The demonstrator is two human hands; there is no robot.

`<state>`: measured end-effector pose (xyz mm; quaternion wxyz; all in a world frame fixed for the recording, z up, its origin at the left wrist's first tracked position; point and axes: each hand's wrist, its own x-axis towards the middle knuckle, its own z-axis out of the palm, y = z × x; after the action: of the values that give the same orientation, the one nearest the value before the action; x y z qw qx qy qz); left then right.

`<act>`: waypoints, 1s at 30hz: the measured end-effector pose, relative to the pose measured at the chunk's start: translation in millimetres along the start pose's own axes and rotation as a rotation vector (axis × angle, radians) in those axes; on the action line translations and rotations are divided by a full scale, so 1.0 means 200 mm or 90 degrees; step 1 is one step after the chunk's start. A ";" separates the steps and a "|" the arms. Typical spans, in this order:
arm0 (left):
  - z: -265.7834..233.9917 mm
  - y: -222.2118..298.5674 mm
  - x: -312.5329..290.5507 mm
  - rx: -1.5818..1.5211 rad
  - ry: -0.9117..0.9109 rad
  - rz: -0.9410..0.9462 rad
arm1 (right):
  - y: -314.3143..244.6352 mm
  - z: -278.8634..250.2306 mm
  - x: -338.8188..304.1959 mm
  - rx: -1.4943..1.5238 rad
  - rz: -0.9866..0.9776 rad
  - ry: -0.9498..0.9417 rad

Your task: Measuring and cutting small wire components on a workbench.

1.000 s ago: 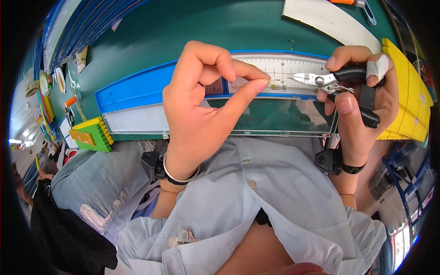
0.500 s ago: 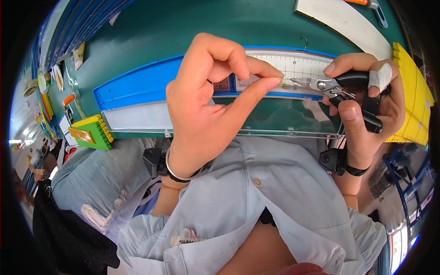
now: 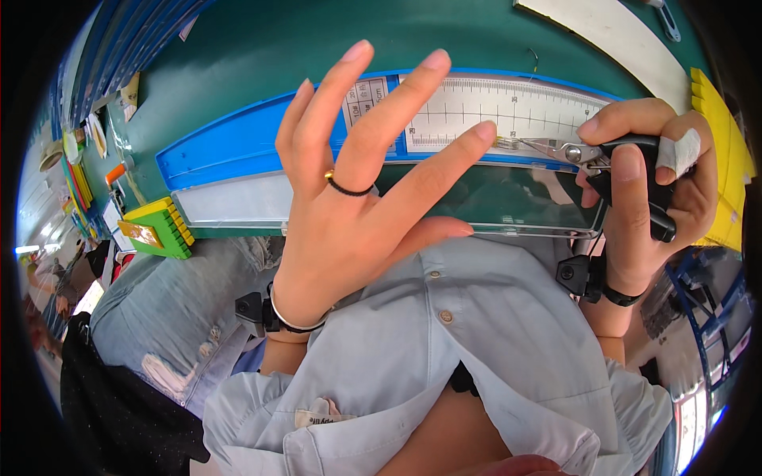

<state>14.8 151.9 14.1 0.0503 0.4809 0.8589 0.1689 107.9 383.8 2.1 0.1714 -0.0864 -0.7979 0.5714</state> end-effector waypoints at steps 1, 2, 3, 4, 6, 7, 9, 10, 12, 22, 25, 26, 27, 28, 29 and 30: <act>0.00 0.01 0.00 -0.003 -0.002 0.000 | 0.00 0.01 0.00 -0.010 -0.015 0.006; 0.00 0.01 0.01 0.012 -0.029 -0.007 | 0.00 0.01 0.00 -0.020 -0.031 0.011; 0.00 0.01 0.01 0.026 -0.056 -0.014 | 0.01 0.01 0.00 -0.021 -0.028 0.010; 0.01 0.01 0.00 0.023 -0.058 -0.015 | 0.02 0.00 0.00 -0.048 -0.055 0.003; 0.04 0.00 -0.01 0.024 -0.026 0.001 | 0.02 0.01 0.00 -0.074 -0.081 -0.006; 0.04 0.00 0.00 0.023 -0.027 -0.001 | 0.01 0.02 -0.01 -0.049 -0.059 0.010; 0.02 0.01 0.01 0.049 -0.054 0.000 | 0.00 0.03 -0.01 -0.024 -0.037 0.025; 0.02 0.01 0.01 0.049 -0.055 -0.002 | 0.00 0.03 -0.01 -0.026 -0.037 0.026; 0.03 0.01 0.00 0.054 -0.061 -0.010 | 0.00 0.04 -0.01 -0.028 -0.036 0.026; 0.04 0.01 0.00 0.044 -0.050 -0.009 | -0.02 0.05 -0.01 -0.044 -0.023 0.025; 0.05 0.00 -0.01 0.039 -0.021 0.003 | -0.01 0.05 0.00 -0.055 -0.034 0.008; 0.06 0.00 -0.02 0.035 -0.005 0.010 | -0.01 0.04 0.00 -0.070 -0.046 -0.007; 0.06 0.00 -0.02 0.033 0.011 0.016 | -0.01 0.04 0.00 -0.069 -0.047 -0.006; 0.06 -0.01 -0.03 0.035 0.011 0.017 | -0.01 0.04 0.00 -0.056 -0.043 -0.006; 0.06 -0.01 -0.03 0.035 0.024 0.022 | -0.01 0.04 0.00 -0.043 -0.038 -0.006; 0.07 -0.01 -0.03 0.035 0.037 0.027 | 0.00 0.03 0.00 -0.042 -0.039 -0.006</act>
<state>19.0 149.1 -0.1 0.0086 0.4953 0.8537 0.1605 105.2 377.6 0.8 0.1825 -0.0648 -0.8191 0.5399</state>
